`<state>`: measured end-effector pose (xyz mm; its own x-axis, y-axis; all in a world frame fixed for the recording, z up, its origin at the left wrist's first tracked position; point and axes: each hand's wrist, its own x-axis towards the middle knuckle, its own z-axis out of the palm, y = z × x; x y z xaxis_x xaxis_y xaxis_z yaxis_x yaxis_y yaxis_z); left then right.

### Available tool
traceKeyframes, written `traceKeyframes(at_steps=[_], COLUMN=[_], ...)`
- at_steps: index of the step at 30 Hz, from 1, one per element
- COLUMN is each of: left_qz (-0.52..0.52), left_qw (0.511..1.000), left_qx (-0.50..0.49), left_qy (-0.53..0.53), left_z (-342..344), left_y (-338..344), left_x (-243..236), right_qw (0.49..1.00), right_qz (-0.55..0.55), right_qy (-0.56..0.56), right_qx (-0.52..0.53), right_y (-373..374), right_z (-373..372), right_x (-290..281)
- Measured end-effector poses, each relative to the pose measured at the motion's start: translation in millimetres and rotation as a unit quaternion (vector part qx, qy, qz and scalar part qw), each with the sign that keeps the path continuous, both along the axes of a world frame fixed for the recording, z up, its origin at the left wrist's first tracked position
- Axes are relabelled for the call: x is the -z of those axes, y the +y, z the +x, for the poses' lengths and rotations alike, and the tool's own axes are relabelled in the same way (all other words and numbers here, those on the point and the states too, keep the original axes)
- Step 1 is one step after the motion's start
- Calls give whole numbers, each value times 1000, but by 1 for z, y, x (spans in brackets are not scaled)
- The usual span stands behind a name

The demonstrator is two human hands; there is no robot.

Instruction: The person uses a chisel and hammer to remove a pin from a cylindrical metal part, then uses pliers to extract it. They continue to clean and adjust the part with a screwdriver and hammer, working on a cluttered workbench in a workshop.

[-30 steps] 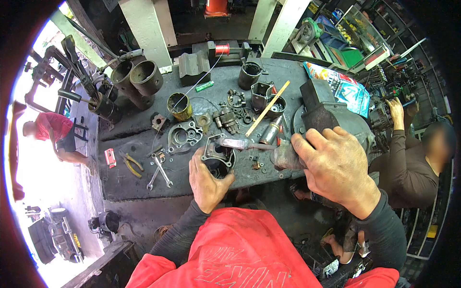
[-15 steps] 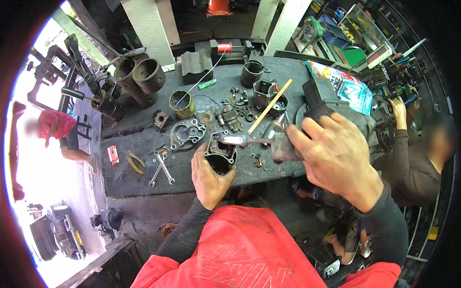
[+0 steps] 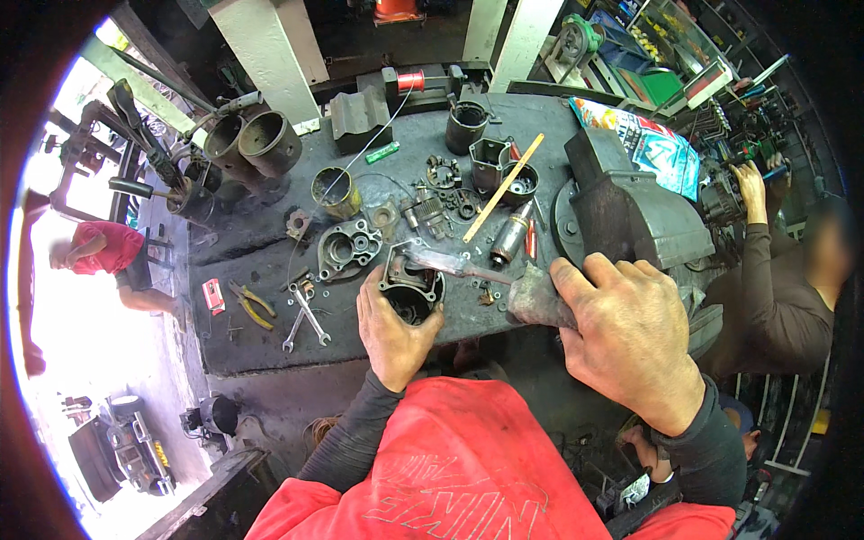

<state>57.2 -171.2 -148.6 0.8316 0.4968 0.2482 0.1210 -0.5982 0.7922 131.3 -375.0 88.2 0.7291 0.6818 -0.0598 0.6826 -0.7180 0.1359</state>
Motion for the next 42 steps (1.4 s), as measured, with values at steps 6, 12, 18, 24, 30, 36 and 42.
traceKeyframes(at_steps=[6, 12, 18, 24, 30, 36, 42], left_qz=[-9, -22, -20, -12, -84, 96, 134], left_qw=[1000, 999, 1000, 994, 914, 843, 719], left_qx=[15, 26, 24, 89, 274, 500, 494], left_qy=[-3, -5, 1, 63, 285, 175, 471], left_z=[0, 0, 0, -4, 33, 209, 286], left_y=[3, 4, 5, 18, 155, 106, -8], left_x=[-1, -3, -1, -14, -121, -114, 0], right_qw=[999, 998, 998, 999, 999, 998, 996], right_qz=[29, 19, 15, 9, 41, 56, 75], right_qy=[19, 43, 59, 39, 34, 29, 17], right_qx=[19, 35, 36, 23, 9, 7, 35], right_y=[-3, -2, 0, 0, -5, -8, -7], right_z=[2, 6, 11, 4, 1, -5, -14], right_x=[7, 3, 1, 3, 4, 7, 10])
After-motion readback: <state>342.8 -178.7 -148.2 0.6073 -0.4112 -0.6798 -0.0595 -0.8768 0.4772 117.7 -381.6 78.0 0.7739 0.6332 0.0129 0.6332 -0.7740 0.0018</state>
